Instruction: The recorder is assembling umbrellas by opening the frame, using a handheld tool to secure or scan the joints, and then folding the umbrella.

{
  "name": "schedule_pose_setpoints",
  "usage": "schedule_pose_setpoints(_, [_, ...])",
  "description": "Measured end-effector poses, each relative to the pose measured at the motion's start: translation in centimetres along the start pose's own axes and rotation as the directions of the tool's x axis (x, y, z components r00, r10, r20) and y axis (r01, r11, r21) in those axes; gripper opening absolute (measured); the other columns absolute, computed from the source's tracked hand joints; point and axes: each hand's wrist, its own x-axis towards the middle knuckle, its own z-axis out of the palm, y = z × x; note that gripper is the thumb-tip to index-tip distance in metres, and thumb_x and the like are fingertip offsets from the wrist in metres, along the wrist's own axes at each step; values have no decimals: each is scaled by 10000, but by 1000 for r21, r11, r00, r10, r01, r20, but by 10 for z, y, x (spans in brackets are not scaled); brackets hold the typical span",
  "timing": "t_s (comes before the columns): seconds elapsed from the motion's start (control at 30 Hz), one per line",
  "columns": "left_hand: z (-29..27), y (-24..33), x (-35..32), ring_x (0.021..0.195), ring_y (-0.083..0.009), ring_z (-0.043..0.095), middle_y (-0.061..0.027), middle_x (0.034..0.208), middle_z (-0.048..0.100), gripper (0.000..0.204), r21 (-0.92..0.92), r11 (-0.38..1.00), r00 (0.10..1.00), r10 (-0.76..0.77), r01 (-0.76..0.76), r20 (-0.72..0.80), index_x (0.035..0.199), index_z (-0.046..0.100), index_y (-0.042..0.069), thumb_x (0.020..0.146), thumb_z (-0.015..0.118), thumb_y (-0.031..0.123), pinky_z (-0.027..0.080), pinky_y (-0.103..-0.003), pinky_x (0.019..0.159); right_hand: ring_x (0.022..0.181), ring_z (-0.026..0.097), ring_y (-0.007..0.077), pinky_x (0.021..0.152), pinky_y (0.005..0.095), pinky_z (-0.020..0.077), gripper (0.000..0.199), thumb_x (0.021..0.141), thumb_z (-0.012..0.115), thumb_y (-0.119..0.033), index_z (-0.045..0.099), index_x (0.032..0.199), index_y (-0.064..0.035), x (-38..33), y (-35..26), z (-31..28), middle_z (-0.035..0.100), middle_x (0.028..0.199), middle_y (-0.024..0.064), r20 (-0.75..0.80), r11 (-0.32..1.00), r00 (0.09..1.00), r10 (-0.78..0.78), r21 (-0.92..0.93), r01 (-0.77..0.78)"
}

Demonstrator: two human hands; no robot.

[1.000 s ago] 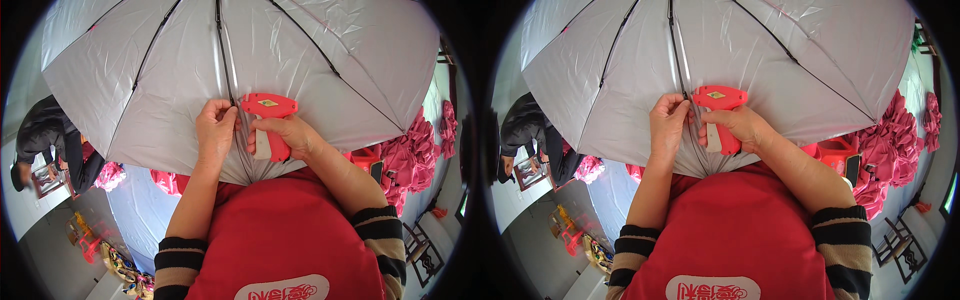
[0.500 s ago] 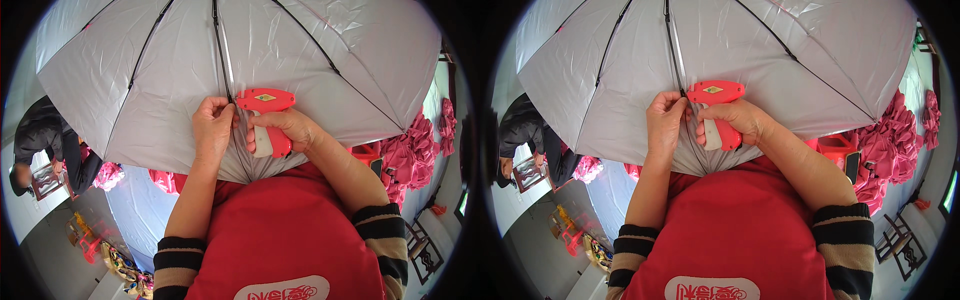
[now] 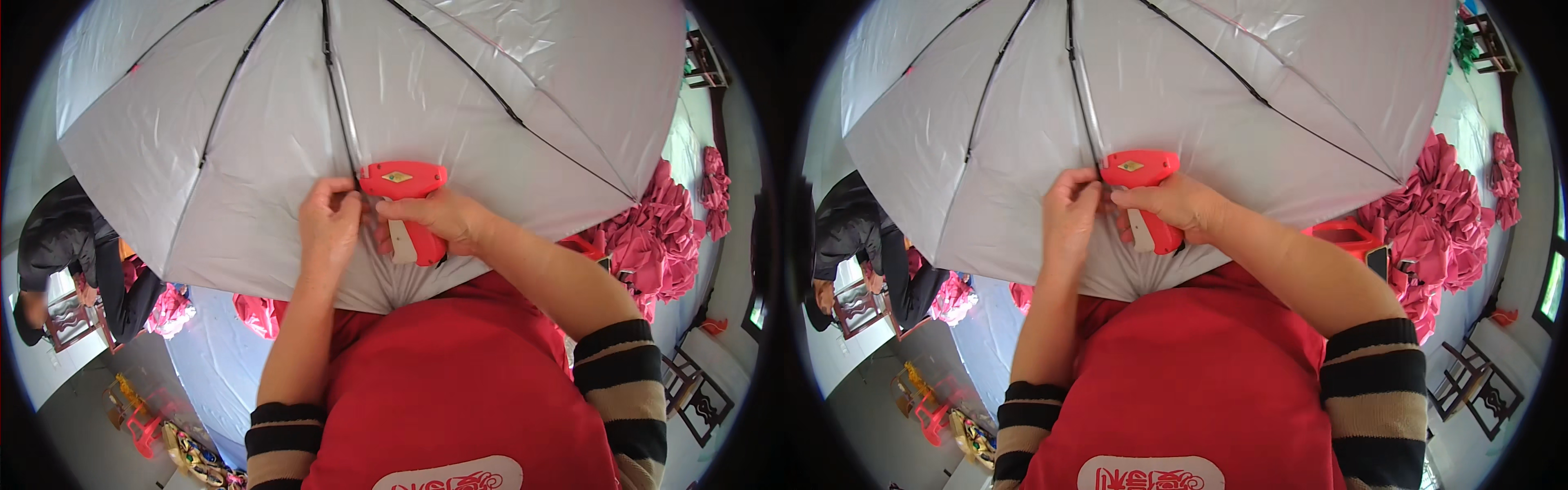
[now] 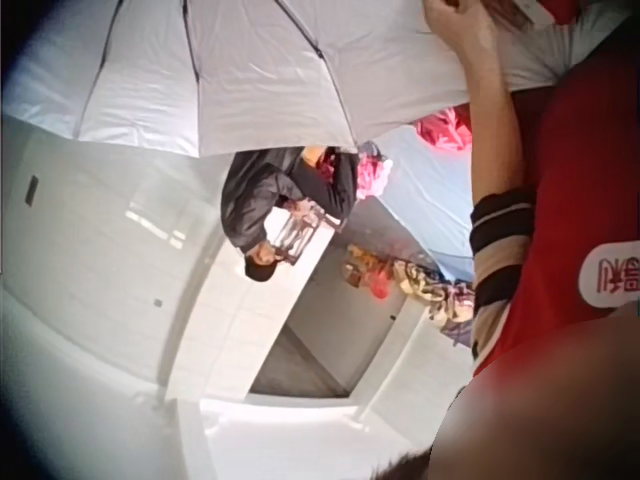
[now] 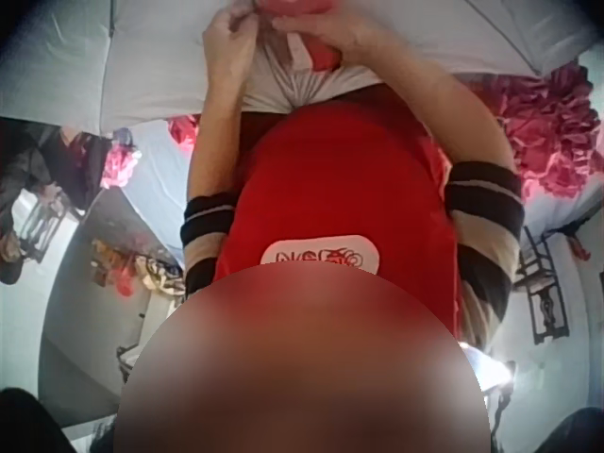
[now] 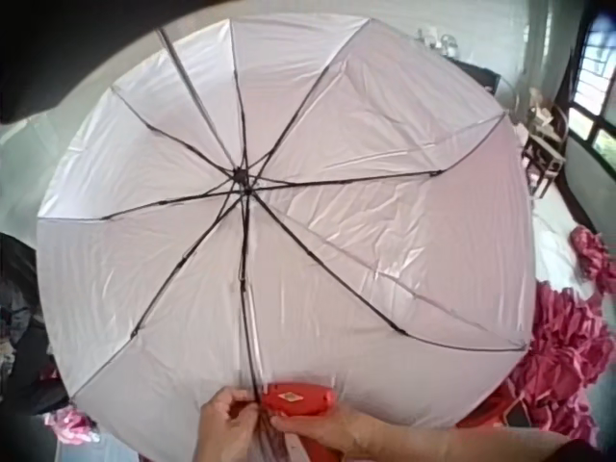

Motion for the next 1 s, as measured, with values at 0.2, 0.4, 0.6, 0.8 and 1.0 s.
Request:
schedule_pose_setpoints(0.2, [-105,45,38,889,-331,598,-183,904,593,236,838,512,958,283,-191,45,945,575,-11,815,649,171,489,-404,783,853,645,201,700,344,534,209,879,645,-211,611,959,-21,-50,-62,-27,652,880,94,-150,952,950,-274,-184,245])
schedule_pose_setpoints(0.4, [-65,39,70,935,-391,584,-220,998,590,306,880,399,906,417,-258,76,1059,529,5,846,636,197,472,-442,812,836,642,205,709,367,540,219,880,642,-227,606,962,-27,-12,-24,-30,649,887,86,-2,970,970,-242,-26,242])
schedule_pose_setpoints(0.6, [13,8,63,794,-377,639,-185,845,669,238,486,857,985,152,-173,83,986,603,-8,882,599,206,500,-416,724,824,648,213,715,377,548,225,869,655,-230,604,963,-33,6,-8,-35,641,856,86,-94,951,954,-286,93,295])
schedule_pose_setpoints(0.8, [28,37,105,673,-219,622,-110,753,645,294,299,855,869,477,-424,-131,1138,579,3,848,603,44,494,-330,659,793,664,231,697,385,558,244,864,662,-232,604,970,-21,28,-37,-27,649,862,105,-66,973,982,-175,138,183])
schedule_pose_setpoints(1.0, [28,36,117,657,-161,582,-68,734,608,426,246,923,947,317,-296,-51,1250,527,40,835,607,-14,484,-288,660,738,677,243,653,376,571,271,835,689,-211,609,998,-10,83,-105,-23,663,861,129,-105,922,920,-377,55,384])
